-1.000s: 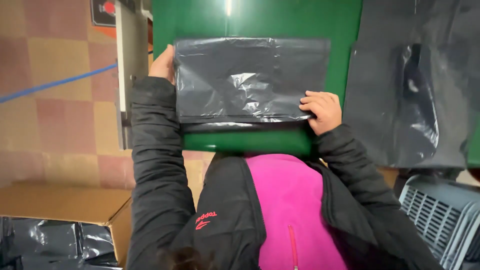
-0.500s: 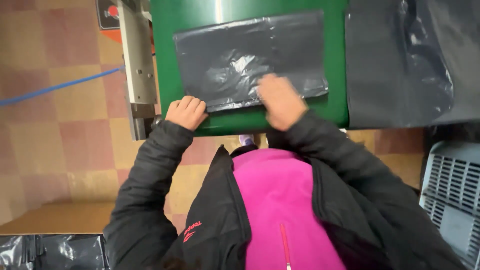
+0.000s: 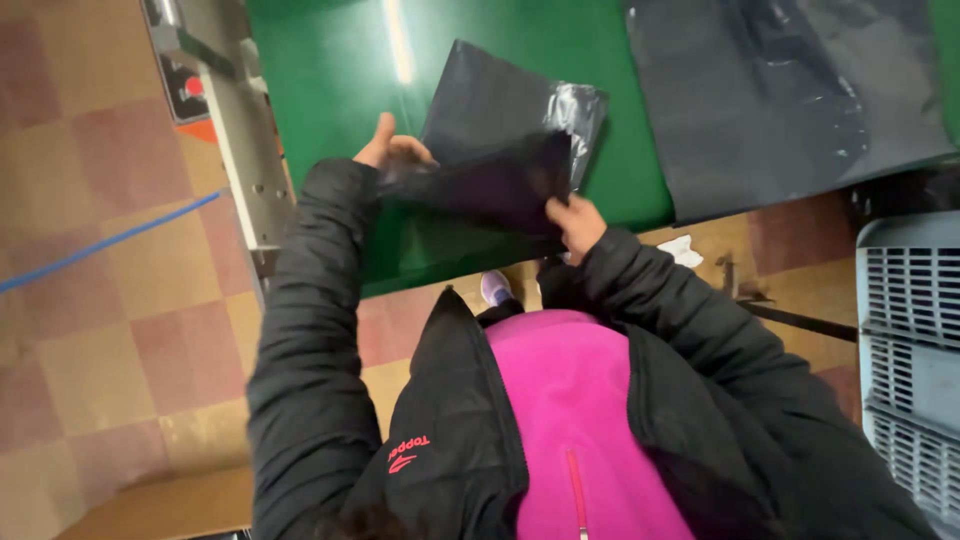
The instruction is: The recorder is folding black plastic bags or sheets on a conveyor belt and stacking them in a blue crate.
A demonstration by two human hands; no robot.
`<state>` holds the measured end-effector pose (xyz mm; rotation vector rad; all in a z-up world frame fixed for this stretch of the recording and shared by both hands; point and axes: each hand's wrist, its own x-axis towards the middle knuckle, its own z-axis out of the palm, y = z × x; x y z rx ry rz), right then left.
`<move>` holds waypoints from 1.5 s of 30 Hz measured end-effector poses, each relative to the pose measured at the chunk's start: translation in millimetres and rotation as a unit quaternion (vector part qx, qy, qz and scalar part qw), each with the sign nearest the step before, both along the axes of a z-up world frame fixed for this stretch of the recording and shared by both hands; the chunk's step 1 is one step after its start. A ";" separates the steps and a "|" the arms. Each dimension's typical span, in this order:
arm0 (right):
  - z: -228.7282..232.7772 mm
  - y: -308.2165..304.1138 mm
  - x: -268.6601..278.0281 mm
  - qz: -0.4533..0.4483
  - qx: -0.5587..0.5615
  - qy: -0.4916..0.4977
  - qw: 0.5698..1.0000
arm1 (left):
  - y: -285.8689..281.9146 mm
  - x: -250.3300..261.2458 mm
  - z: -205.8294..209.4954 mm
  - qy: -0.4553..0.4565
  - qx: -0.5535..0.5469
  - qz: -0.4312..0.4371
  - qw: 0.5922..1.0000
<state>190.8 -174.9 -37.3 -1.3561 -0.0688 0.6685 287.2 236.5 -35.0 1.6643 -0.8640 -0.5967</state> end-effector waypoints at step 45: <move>231.7 -264.4 344.8 0.430 -0.473 -0.412 0.650 | -275.2 53.9 303.3 -0.297 0.192 0.241 0.904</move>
